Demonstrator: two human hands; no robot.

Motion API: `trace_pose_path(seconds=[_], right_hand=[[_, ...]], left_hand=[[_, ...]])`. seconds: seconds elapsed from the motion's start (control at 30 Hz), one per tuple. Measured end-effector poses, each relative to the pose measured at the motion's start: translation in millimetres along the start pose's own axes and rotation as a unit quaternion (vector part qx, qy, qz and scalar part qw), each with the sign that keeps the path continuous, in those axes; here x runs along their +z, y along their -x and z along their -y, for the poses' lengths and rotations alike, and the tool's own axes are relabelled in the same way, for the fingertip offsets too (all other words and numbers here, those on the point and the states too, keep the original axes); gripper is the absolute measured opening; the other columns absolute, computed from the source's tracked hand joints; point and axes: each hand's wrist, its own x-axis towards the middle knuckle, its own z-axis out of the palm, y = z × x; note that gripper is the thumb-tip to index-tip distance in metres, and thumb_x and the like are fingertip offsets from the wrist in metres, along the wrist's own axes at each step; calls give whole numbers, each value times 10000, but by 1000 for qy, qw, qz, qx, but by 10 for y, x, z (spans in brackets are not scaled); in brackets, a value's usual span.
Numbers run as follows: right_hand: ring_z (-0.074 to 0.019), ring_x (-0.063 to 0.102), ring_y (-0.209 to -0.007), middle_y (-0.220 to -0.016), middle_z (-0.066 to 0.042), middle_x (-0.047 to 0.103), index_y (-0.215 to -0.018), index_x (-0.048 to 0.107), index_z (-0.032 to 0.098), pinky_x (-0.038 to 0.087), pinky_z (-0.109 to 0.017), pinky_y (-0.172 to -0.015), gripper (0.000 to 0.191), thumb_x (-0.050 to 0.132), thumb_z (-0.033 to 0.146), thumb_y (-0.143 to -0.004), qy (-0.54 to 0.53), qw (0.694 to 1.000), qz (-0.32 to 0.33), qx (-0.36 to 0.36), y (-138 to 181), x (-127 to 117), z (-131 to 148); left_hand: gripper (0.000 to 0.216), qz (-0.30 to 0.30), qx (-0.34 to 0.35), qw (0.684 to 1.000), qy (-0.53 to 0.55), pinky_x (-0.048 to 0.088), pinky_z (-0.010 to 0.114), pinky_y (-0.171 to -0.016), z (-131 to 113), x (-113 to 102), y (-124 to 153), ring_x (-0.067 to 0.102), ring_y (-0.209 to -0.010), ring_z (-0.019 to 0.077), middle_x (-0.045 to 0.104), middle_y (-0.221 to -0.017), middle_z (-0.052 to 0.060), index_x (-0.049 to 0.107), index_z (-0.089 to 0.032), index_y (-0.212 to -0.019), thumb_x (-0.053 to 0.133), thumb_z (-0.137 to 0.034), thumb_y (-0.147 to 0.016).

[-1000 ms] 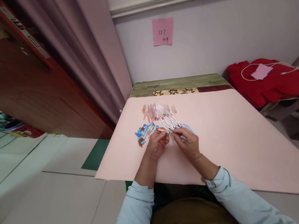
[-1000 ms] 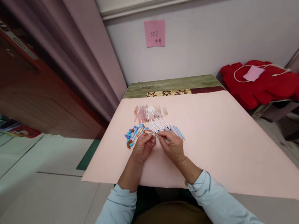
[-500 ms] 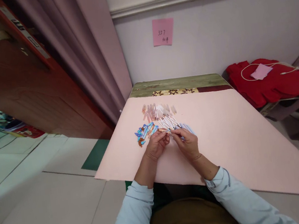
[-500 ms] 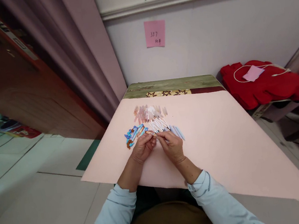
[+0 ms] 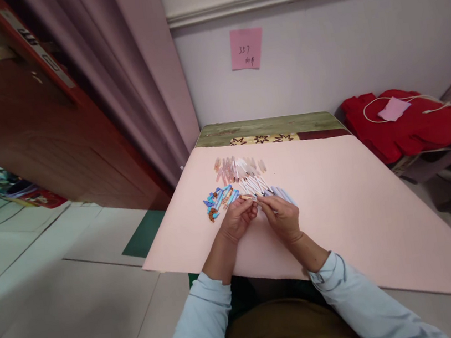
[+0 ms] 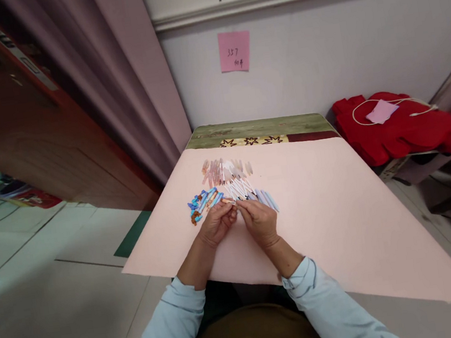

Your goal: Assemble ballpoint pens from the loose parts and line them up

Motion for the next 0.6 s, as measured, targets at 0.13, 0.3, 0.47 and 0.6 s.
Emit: trace_pose_path(seconds=[0.13,0.3,0.47,0.6], right_hand=[[-140,701,-872,-938,-13,750,-1001,729,249,555,-259,-796,179,571,243,-919,-25,1000,-7,2,-18,7,26],[-142,694,-855,-925,-18,745,-980,734,244,554,-262,-790,161,590,268,-911,-83,996,-7,29,-55,11,72],[-142,681,-807,-907,-25,738,-991,733,238,550,-257,-736,178,614,328,-895,-102,992,15,67,-53,14,76],[-143,674,-771,-886,-35,733,-991,729,226,545,-256,-711,204,614,360,-888,-93,992,27,82,-53,-4,81]], left_hand=[[144,-5,-15,1000,19,441,161,-570,1,3,8,567,-599,62,626,-697,31,657,-83,-790,733,-200,-755],[143,-9,-23,998,53,462,148,-605,6,-7,15,576,-612,51,630,-710,23,651,-78,-816,735,-174,-752],[121,6,-18,998,56,442,144,-559,23,-13,12,542,-559,45,583,-637,-1,629,-85,-784,715,-168,-770],[105,-4,-23,997,77,452,151,-561,18,-26,5,547,-566,52,595,-665,13,619,-87,-793,701,-151,-773]])
